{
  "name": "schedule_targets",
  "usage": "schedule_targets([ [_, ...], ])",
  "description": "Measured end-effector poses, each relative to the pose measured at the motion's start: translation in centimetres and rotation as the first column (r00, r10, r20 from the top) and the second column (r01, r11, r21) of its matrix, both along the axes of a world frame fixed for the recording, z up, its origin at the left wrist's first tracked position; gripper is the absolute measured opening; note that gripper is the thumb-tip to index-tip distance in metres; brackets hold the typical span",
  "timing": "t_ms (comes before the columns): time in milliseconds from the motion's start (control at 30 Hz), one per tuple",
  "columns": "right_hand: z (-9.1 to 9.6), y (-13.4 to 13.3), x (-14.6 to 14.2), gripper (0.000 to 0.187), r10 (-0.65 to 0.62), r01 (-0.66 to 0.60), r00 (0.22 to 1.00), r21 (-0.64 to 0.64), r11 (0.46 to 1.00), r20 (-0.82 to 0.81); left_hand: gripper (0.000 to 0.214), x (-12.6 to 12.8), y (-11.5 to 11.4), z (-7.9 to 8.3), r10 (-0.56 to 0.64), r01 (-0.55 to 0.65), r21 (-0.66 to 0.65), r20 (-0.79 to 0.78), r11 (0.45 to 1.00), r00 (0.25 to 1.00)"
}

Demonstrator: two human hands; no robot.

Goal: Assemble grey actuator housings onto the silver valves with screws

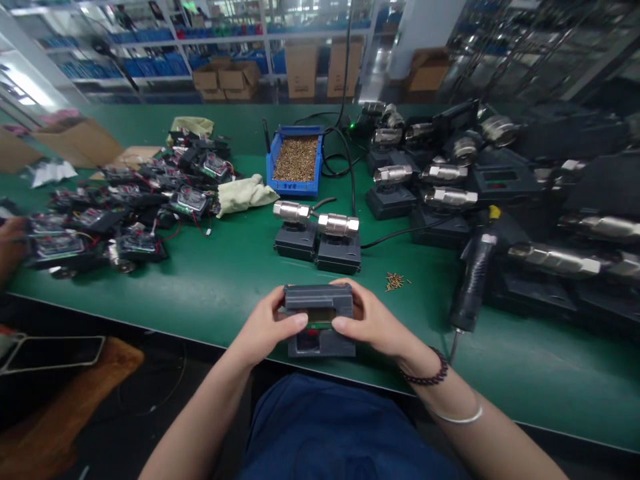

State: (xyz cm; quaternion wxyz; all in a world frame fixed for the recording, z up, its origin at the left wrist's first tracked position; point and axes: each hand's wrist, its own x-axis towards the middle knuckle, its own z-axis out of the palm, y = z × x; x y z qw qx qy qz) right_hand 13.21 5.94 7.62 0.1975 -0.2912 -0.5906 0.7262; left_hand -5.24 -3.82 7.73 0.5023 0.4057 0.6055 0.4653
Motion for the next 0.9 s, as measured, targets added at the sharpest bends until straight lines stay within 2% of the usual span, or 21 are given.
schedule_targets([
  [67, 0.8, -0.2, -0.5, 0.05, 0.035, -0.037, 0.999, 0.081, 0.996, 0.034, 0.063, -0.8, -0.6, 0.5, -0.003, 0.011, 0.06, -0.139, 0.998, 0.99],
  [167, 1.5, -0.7, -1.6, 0.052, 0.029, -0.051, 0.994, 0.202, 0.978, 0.11, 0.075, -0.8, -1.2, 1.2, 0.15, -0.02, 0.294, -0.427, 0.956, 0.892],
  [233, 1.5, -1.1, -2.6, 0.049, 0.002, -0.045, 0.989, 0.288, 0.957, 0.148, 0.055, -0.2, -1.3, 1.3, 0.278, 0.031, 0.495, -0.537, 0.868, 0.797],
  [300, 1.3, -1.5, -3.6, 0.046, -0.023, -0.037, 0.986, 0.345, 0.938, 0.168, 0.018, 0.2, -1.2, 1.2, 0.38, 0.066, 0.638, -0.535, 0.767, 0.755],
  [333, 1.1, -1.7, -4.0, 0.045, -0.027, -0.04, 0.984, 0.359, 0.933, 0.178, 0.006, 0.0, -1.2, 1.1, 0.435, 0.036, 0.682, -0.506, 0.731, 0.745],
  [400, 0.7, -1.9, -4.8, 0.044, -0.021, -0.052, 0.982, 0.37, 0.928, 0.19, 0.01, -1.4, -1.5, 0.8, 0.584, -0.141, 0.711, -0.43, 0.689, 0.689],
  [467, 0.3, -2.0, -5.5, 0.047, -0.013, -0.064, 0.984, 0.419, 0.906, 0.179, 0.017, -4.3, -2.4, 0.4, 0.741, -0.403, 0.654, -0.388, 0.64, 0.548],
  [500, 0.0, -2.0, -5.8, 0.05, -0.011, -0.071, 0.986, 0.474, 0.877, 0.167, 0.024, -6.0, -3.1, 0.2, 0.803, -0.529, 0.608, -0.388, 0.592, 0.453],
  [533, -0.3, -2.0, -6.2, 0.053, -0.002, -0.082, 0.989, 0.55, 0.831, 0.151, 0.031, -7.7, -3.9, -0.1, 0.834, -0.616, 0.565, -0.414, 0.549, 0.364],
  [567, -0.8, -1.9, -6.7, 0.056, 0.021, -0.103, 0.991, 0.64, 0.761, 0.134, 0.04, -9.2, -4.7, -0.4, 0.828, -0.664, 0.52, -0.476, 0.537, 0.297],
  [600, -1.4, -1.7, -7.2, 0.059, 0.059, -0.129, 0.991, 0.738, 0.663, 0.12, 0.045, -10.3, -5.4, -0.7, 0.826, -0.687, 0.522, -0.522, 0.505, 0.211],
  [633, -2.1, -1.5, -7.8, 0.061, 0.109, -0.151, 0.988, 0.829, 0.539, 0.109, 0.046, -11.1, -6.0, -1.0, 0.813, -0.668, 0.543, -0.559, 0.509, 0.164],
  [667, -2.9, -1.2, -8.5, 0.063, 0.161, -0.164, 0.981, 0.901, 0.403, 0.106, 0.043, -11.3, -6.4, -1.4, 0.799, -0.612, 0.583, -0.584, 0.535, 0.143],
  [700, -3.7, -0.9, -9.3, 0.063, 0.2, -0.162, 0.974, 0.95, 0.267, 0.11, 0.038, -11.1, -6.6, -1.7, 0.782, -0.526, 0.621, -0.604, 0.582, 0.152],
  [733, -4.5, -0.5, -10.0, 0.061, 0.22, -0.149, 0.969, 0.979, 0.142, 0.116, 0.033, -10.7, -6.6, -2.1, 0.746, -0.407, 0.638, -0.636, 0.653, 0.199],
  [767, -5.3, -0.2, -10.7, 0.057, 0.221, -0.131, 0.968, 0.991, 0.033, 0.121, 0.031, -10.0, -6.4, -2.5, 0.684, -0.265, 0.63, -0.68, 0.73, 0.265],
  [800, -6.0, 0.1, -11.4, 0.05, 0.215, -0.113, 0.969, 0.992, -0.054, 0.122, 0.033, -9.2, -6.1, -3.1, 0.597, -0.125, 0.593, -0.732, 0.796, 0.328],
  [833, -6.6, 0.3, -12.0, 0.041, 0.209, -0.098, 0.97, 0.988, -0.117, 0.12, 0.038, -8.5, -5.8, -3.7, 0.501, -0.001, 0.54, -0.782, 0.842, 0.371],
  [900, -7.4, 0.4, -12.9, 0.026, 0.204, -0.076, 0.972, 0.979, -0.187, 0.114, 0.045, -7.4, -5.1, -5.2, 0.39, 0.15, 0.469, -0.843, 0.87, 0.371],
])
